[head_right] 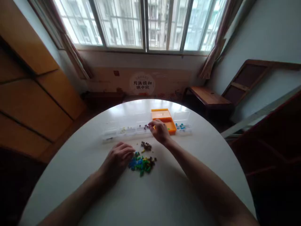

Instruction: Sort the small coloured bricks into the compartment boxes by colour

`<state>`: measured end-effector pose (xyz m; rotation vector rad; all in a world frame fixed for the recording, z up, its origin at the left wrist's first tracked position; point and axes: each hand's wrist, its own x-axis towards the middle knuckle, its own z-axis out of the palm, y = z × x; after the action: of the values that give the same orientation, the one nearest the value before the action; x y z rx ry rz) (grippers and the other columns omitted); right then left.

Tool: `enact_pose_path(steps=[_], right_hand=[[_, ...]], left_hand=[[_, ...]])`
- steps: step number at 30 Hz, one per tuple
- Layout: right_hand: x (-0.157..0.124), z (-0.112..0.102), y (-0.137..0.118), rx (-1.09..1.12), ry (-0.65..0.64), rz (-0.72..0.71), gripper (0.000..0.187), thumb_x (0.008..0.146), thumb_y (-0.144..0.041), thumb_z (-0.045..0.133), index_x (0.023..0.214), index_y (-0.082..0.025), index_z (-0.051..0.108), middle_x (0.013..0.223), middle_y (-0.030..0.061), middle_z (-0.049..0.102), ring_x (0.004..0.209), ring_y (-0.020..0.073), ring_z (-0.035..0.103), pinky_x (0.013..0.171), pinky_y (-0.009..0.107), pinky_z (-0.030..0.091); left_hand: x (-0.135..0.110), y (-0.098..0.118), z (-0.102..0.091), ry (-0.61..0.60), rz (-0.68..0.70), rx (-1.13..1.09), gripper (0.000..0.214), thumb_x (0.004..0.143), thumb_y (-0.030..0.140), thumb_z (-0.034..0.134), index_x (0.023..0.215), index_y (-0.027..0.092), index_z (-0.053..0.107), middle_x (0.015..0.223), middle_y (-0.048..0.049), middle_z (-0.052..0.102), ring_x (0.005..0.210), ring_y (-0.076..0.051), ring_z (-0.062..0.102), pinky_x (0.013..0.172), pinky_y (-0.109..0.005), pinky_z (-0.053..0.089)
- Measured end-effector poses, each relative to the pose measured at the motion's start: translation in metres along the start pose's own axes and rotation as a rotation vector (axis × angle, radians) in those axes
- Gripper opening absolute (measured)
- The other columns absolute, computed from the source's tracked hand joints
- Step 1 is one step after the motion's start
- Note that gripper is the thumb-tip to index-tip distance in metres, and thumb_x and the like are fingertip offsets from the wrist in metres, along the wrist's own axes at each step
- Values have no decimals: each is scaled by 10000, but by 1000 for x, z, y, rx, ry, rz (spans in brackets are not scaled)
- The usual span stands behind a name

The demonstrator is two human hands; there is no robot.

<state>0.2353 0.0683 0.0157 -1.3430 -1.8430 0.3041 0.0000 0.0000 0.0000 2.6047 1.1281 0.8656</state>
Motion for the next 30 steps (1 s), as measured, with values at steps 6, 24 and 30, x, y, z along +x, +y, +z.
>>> enact_pose_path(steps=[6,24,30], right_hand=[[-41,-9,1,-87,-224,-105,238,838,-85,543,1002,-161,699,909,58,644,742,145,591,715,263,432],[-60,2,-12,132,-399,-171,335,781,-57,599,1039,-231,723,879,33,628,802,144,581,742,240,446],[-61,7,-9,216,-294,-94,268,825,-50,531,956,-181,725,842,36,625,748,132,586,712,240,452]], left_hand=[[2,2,4,-44,37,59,191,905,211,533,1042,236,664,996,-51,668,942,-203,545,854,-375,444],[11,8,10,-5,-41,179,150,895,247,554,961,226,687,1000,-48,660,980,-219,534,862,-388,407],[14,8,13,-41,-54,208,189,873,246,598,1028,304,689,1075,-36,648,1021,-233,527,849,-393,409]])
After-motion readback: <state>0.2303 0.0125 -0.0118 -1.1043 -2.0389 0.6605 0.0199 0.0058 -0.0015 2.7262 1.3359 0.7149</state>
